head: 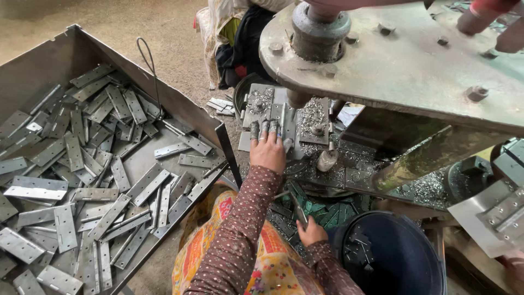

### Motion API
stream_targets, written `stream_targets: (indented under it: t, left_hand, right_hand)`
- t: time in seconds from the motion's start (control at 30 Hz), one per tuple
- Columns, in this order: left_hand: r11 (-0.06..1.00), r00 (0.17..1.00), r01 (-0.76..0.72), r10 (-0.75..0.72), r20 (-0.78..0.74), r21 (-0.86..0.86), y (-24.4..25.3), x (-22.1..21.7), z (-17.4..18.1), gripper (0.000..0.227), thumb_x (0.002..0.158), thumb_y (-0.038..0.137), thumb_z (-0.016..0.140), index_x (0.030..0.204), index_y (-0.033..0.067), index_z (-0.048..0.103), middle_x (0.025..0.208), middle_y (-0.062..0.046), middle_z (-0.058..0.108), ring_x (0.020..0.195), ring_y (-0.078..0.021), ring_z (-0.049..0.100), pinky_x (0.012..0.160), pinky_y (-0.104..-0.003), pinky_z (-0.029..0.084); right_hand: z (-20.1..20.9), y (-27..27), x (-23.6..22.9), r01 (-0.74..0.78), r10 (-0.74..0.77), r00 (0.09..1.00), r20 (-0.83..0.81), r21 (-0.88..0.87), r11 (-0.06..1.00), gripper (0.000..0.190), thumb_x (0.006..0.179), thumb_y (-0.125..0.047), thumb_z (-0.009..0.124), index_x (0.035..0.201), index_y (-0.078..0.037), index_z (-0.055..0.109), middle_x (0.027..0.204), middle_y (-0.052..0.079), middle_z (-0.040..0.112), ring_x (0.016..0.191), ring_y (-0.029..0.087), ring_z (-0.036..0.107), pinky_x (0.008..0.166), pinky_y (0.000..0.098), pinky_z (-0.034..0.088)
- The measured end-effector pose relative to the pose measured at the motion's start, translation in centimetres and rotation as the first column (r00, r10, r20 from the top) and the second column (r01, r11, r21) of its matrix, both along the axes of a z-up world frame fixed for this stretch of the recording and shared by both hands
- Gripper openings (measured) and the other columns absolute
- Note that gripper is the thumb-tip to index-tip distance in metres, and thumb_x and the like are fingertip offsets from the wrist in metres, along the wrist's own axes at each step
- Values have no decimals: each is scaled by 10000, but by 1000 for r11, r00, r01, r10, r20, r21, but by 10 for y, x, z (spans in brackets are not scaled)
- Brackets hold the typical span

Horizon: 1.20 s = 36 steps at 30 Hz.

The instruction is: The person repeatedly picks up metal brackets from a bin, places them into a manual punching machine, and operates the lever to punch holes. The processed brackets are then dropped into a collection bin below.

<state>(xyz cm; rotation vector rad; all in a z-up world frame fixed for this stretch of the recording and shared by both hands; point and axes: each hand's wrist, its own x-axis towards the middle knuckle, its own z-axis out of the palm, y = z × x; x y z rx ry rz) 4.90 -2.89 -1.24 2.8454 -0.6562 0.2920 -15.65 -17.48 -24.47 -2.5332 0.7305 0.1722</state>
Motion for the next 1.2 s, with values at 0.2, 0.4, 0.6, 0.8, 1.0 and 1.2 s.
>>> stream_targets:
  t: [0.2,0.4,0.6,0.8,1.0,1.2]
  left_hand:
    - [997,1000,7,-8,-22,-72,11,-18,1,234,975,222,562,1038,54,712,1249,-131,652,1280,-281,569,996,-492,435]
    - [1000,939,5,-4,343,-1,-1,5,-7,180,834,199,583,901,148,741,1270,-100,662,1239,-252,590,1084,-530,418]
    - [996,1000,14,-12,16,-92,-14,21,-2,212,948,170,560,983,72,744,1213,-110,671,1281,-267,572,995,-493,442]
    - [995,997,60,-64,-44,-73,8,-13,-4,238,928,176,562,1053,68,733,1239,-109,664,1262,-264,578,971,-472,455]
    - [997,995,45,-51,86,68,3,5,6,240,925,196,562,1049,107,747,1376,-116,596,1363,-274,476,1131,-556,338]
    - [997,997,27,-22,-70,70,-7,36,4,265,942,239,527,1013,134,759,1472,-100,506,1418,-279,404,1091,-569,329]
  right_hand:
    - [-19,1,-4,5,-6,994,107,10,1000,518,837,-525,625,1122,-92,640,783,219,721,739,449,693,649,537,542]
    - [58,-18,-8,-72,87,965,-247,69,995,568,873,-590,604,1026,-47,666,805,208,741,752,401,744,691,493,588]
    - [32,4,-5,-2,2,1000,-2,90,996,501,879,-558,597,1081,-106,670,821,227,727,802,444,693,687,536,548]
    - [-17,14,-11,-13,10,995,103,24,1000,505,876,-529,597,1176,-123,619,837,220,731,783,449,698,676,533,551]
    - [55,-21,-7,-99,101,981,-166,24,995,567,881,-592,637,1077,-60,658,831,226,721,786,408,724,702,480,572]
    - [38,-4,-3,-5,24,989,-143,133,991,526,902,-566,578,1086,-76,630,780,222,738,762,402,743,706,491,569]
